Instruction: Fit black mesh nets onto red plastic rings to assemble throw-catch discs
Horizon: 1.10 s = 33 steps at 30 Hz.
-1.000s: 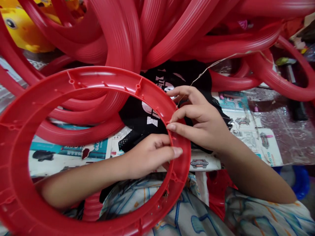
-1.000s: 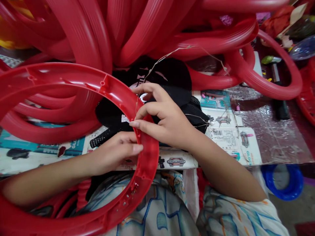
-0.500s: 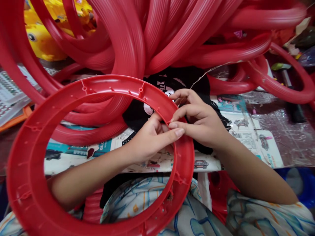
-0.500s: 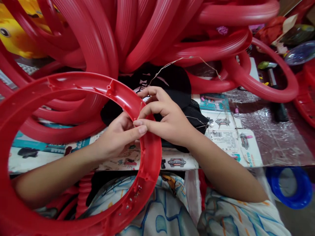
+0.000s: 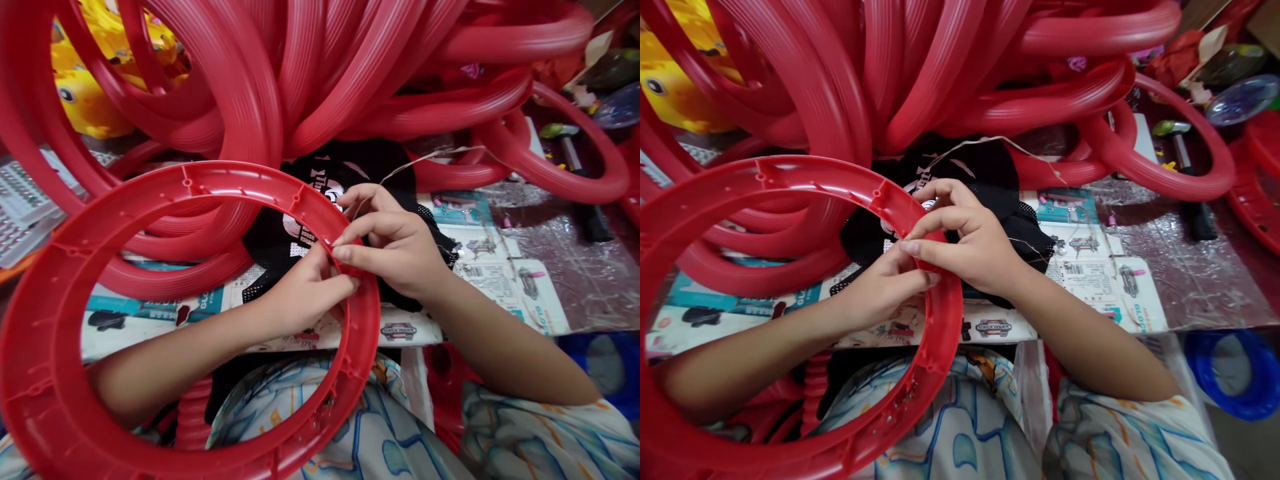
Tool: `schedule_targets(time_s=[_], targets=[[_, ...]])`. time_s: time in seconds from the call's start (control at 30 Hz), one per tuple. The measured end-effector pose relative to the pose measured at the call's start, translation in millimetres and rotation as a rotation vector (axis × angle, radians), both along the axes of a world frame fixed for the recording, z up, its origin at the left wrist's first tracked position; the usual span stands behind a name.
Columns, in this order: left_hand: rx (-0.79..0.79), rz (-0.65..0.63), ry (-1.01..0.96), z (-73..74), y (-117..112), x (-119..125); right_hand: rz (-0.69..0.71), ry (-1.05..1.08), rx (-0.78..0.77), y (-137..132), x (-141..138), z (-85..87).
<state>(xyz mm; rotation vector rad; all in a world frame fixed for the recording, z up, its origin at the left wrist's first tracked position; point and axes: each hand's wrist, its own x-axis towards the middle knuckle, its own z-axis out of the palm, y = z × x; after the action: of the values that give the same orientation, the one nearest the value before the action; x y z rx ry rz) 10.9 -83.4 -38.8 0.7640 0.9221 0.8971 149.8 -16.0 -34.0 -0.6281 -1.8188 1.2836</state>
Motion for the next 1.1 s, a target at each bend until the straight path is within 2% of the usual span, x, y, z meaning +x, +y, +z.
schedule_targets(time_s=[0.13, 0.3, 0.47, 0.63, 0.73, 0.87, 0.97, 1.1], targets=[[-0.009, -0.094, 0.114, 4.7, -2.1, 0.1, 0.059, -0.084, 0.079, 0.4, 1.2, 0.1], [-0.055, -0.179, 0.197, 0.9, -5.6, -10.7, 0.064, -0.099, 0.154, -1.3, 0.5, 0.6], [-0.151, -0.078, 0.033, -2.6, -12.0, -7.3, 0.06, -0.142, 0.224, -0.8, -1.1, -2.6], [-0.152, -0.052, -0.002, -11.6, -20.8, -6.1, 0.056, -0.213, 0.334, -0.2, -1.0, -6.0], [-0.101, -0.007, -0.133, -16.4, -21.1, -9.8, 0.014, -0.201, 0.309, 0.5, -1.4, -6.3], [-0.056, 0.018, -0.296, -14.6, -12.3, -13.7, -0.002, -0.161, 0.249, 3.3, -1.0, -5.3], [-0.006, 0.077, -0.313, -11.0, -5.0, -12.9, 0.033, -0.131, 0.189, 4.9, 0.3, -4.0], [0.039, 0.081, -0.282, -8.5, -3.7, -9.6, 0.035, -0.072, 0.073, 3.9, 1.3, -0.4]])
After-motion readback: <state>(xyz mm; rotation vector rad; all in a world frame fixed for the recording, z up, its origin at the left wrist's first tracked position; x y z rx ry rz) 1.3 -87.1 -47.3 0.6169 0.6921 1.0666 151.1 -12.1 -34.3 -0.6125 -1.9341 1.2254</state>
